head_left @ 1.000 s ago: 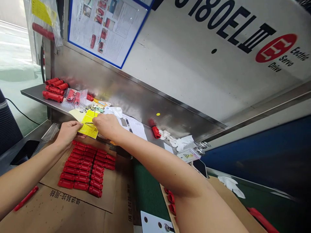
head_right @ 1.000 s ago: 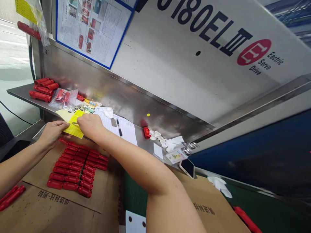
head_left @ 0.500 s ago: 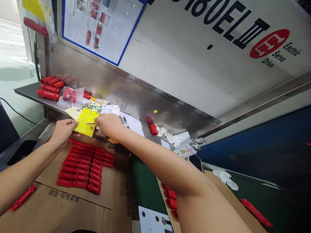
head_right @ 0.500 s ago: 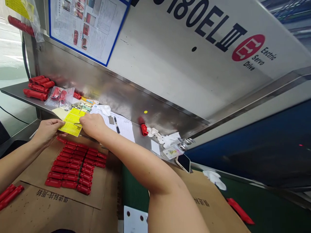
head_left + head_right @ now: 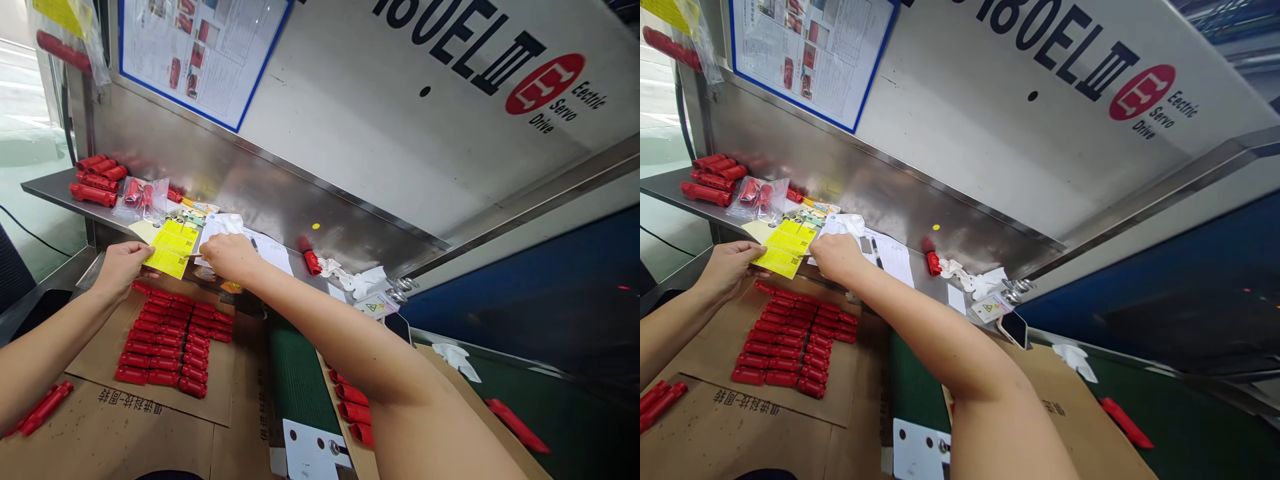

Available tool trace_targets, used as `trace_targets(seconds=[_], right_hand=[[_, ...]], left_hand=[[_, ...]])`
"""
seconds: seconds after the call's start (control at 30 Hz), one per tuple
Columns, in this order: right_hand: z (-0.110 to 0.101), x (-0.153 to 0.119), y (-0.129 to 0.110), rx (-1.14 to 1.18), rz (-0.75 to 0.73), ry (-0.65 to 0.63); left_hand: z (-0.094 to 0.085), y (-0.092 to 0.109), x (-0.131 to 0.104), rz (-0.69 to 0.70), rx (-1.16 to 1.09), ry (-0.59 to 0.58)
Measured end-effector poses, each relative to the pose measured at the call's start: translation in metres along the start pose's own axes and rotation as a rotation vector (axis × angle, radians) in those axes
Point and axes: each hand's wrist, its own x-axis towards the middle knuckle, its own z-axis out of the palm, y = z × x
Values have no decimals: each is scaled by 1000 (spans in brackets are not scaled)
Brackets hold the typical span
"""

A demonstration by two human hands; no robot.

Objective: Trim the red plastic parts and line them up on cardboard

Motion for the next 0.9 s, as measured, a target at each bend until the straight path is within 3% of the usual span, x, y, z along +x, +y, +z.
trace_targets(seconds=[0.23, 0.4, 0.53, 0.63, 0.77, 0.9], right_hand=[[0, -8, 12, 128, 30, -19], [-13, -8, 41, 299, 141, 58], [-3, 32, 49, 357, 287, 172], [15, 76, 37, 369, 311, 209], [26, 118, 28, 388, 289, 194], [16, 127, 39, 404, 286, 189]], left_hand=[[-16, 1, 11, 164, 138, 4], [-33, 10, 3, 488, 458, -54], [-23, 13, -8, 836, 819, -319], [-11, 10, -3, 968, 1062, -455], [-3, 14, 16, 1000, 1318, -530], [5, 31, 33, 939, 1459, -606]])
